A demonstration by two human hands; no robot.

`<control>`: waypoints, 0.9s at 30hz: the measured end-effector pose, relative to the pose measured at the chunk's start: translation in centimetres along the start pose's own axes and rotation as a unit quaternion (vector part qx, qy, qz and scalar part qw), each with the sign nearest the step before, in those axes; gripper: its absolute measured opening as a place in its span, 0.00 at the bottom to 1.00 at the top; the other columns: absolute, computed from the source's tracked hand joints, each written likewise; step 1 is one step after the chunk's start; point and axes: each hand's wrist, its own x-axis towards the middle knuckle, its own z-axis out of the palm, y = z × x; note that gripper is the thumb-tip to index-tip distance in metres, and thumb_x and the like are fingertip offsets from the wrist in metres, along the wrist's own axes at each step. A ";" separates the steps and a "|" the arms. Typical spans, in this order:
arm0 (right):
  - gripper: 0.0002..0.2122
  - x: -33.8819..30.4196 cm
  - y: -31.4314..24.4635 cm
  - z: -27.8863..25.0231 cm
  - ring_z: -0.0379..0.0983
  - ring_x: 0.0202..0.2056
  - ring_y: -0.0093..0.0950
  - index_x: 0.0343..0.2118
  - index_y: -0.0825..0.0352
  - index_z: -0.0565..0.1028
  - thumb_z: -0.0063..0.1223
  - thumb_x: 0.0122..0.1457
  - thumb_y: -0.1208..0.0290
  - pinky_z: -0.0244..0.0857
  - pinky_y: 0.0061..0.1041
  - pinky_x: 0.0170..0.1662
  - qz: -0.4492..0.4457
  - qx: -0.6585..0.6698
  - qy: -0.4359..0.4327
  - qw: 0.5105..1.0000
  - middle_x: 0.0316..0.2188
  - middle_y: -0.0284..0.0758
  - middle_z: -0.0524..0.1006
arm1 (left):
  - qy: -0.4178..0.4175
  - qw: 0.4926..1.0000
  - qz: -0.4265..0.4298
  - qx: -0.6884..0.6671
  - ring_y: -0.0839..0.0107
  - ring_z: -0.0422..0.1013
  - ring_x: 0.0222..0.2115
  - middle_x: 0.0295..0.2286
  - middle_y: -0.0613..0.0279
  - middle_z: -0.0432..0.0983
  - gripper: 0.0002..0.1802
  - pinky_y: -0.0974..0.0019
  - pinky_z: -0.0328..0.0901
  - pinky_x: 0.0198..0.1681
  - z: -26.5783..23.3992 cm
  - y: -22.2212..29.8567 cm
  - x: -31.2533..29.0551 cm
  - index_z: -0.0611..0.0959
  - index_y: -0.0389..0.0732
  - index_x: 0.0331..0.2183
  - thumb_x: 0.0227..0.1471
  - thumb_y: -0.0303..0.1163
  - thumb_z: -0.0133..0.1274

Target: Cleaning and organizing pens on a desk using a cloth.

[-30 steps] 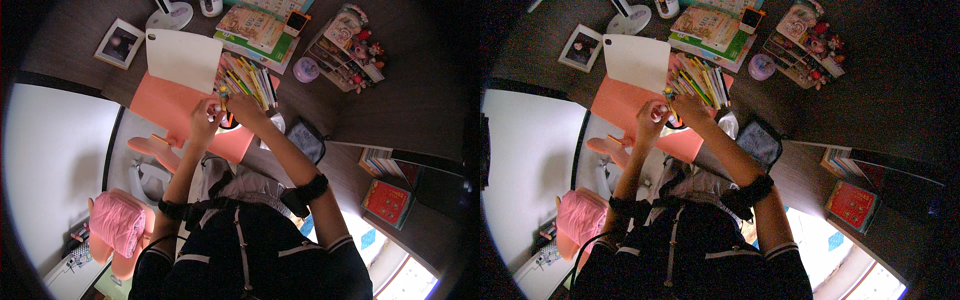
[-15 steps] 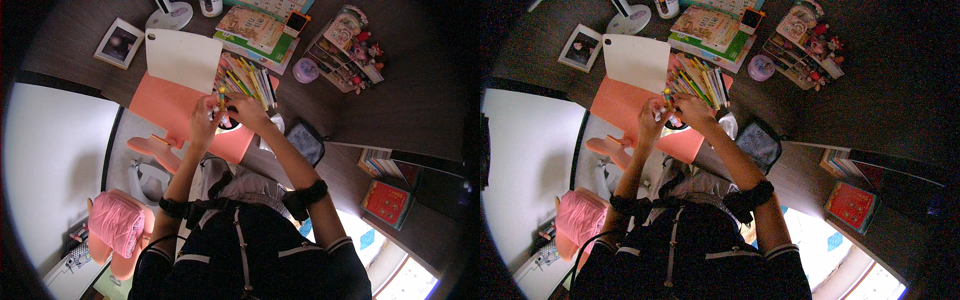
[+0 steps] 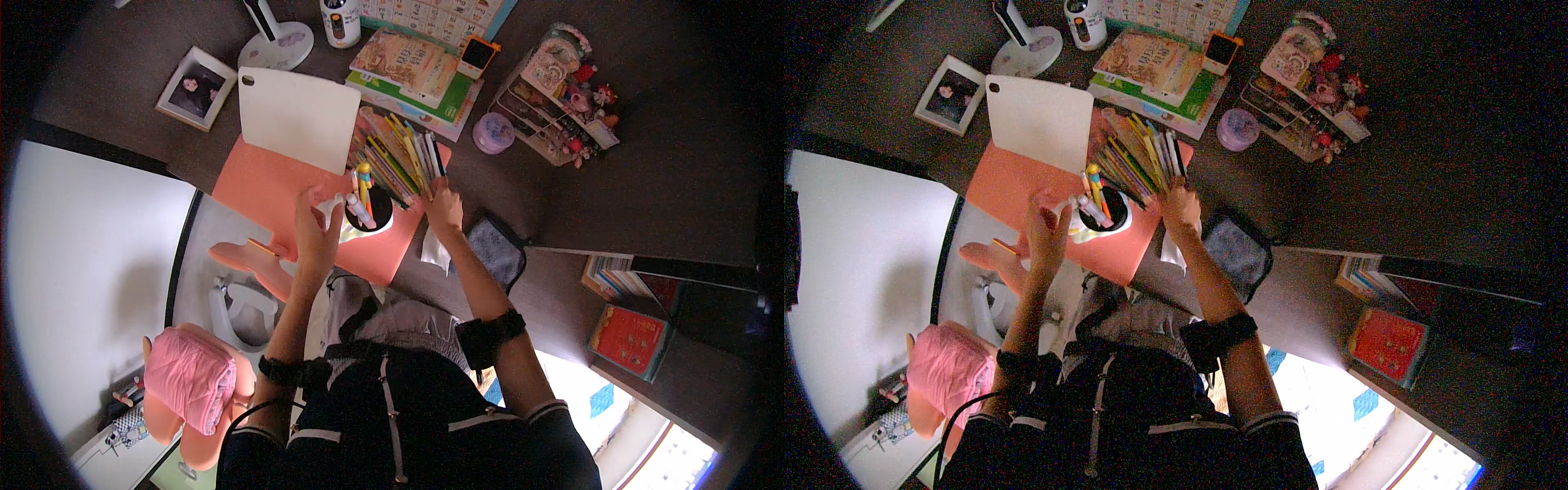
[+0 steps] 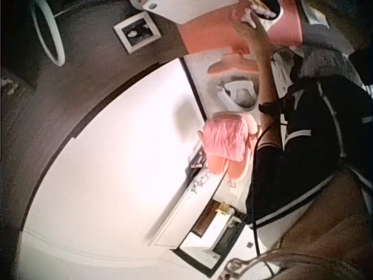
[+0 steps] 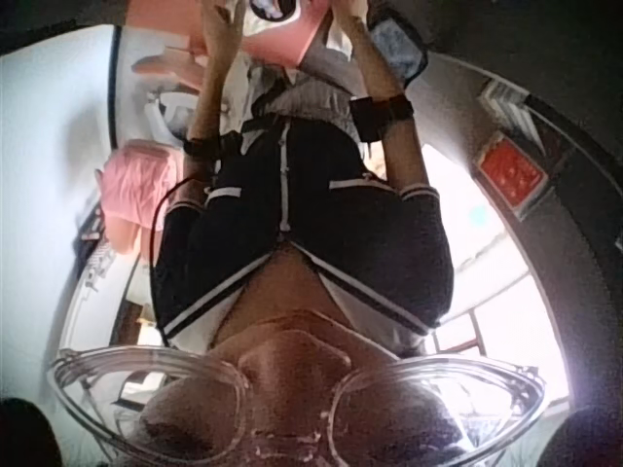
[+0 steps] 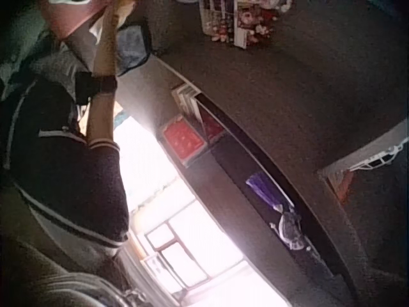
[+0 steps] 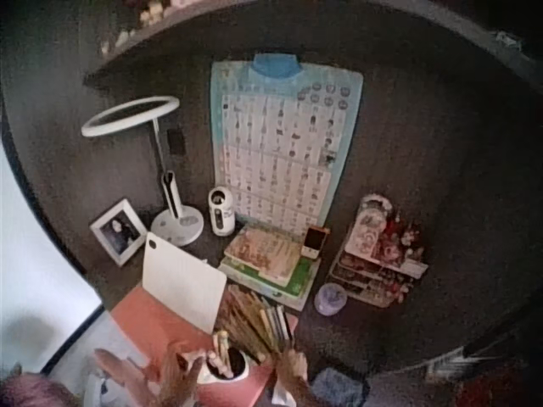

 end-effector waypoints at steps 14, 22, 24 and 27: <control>0.08 -11.0 -1.8 -6.2 0.68 0.21 0.26 0.30 0.68 0.72 0.50 0.43 0.79 0.62 0.21 0.26 -0.052 0.341 0.027 0.938 0.23 0.37 0.72 | -0.203 0.918 -0.147 -0.308 0.78 0.67 0.23 0.32 0.61 0.70 0.15 0.81 0.58 0.21 3.3 3.4 -3.5 0.68 0.35 0.37 0.49 0.33 0.43; 0.08 -14.0 -2.8 -8.0 0.69 0.24 0.31 0.30 0.69 0.72 0.49 0.43 0.81 0.62 0.23 0.29 -0.126 0.259 0.043 0.957 0.25 0.40 0.71 | -0.209 0.850 -0.179 -0.450 0.66 0.68 0.33 0.31 0.51 0.70 0.15 0.68 0.63 0.38 4.4 4.0 -4.4 0.68 0.31 0.36 0.50 0.33 0.41; 0.07 -14.1 -2.7 -8.0 0.67 0.24 0.23 0.31 0.70 0.72 0.48 0.47 0.78 0.61 0.18 0.28 -0.106 0.289 0.022 0.951 0.25 0.37 0.71 | -0.218 0.839 -0.167 -0.471 0.64 0.68 0.34 0.33 0.50 0.69 0.15 0.67 0.63 0.39 4.5 3.8 -4.3 0.68 0.31 0.36 0.50 0.33 0.41; 0.07 -14.1 -2.1 -7.6 0.65 0.23 0.18 0.32 0.72 0.72 0.47 0.49 0.76 0.60 0.16 0.27 -0.056 0.386 -0.046 0.919 0.24 0.35 0.70 | -0.221 0.825 -0.165 -0.493 0.63 0.68 0.35 0.34 0.50 0.68 0.15 0.66 0.63 0.39 4.3 4.5 -4.4 0.67 0.32 0.37 0.50 0.34 0.40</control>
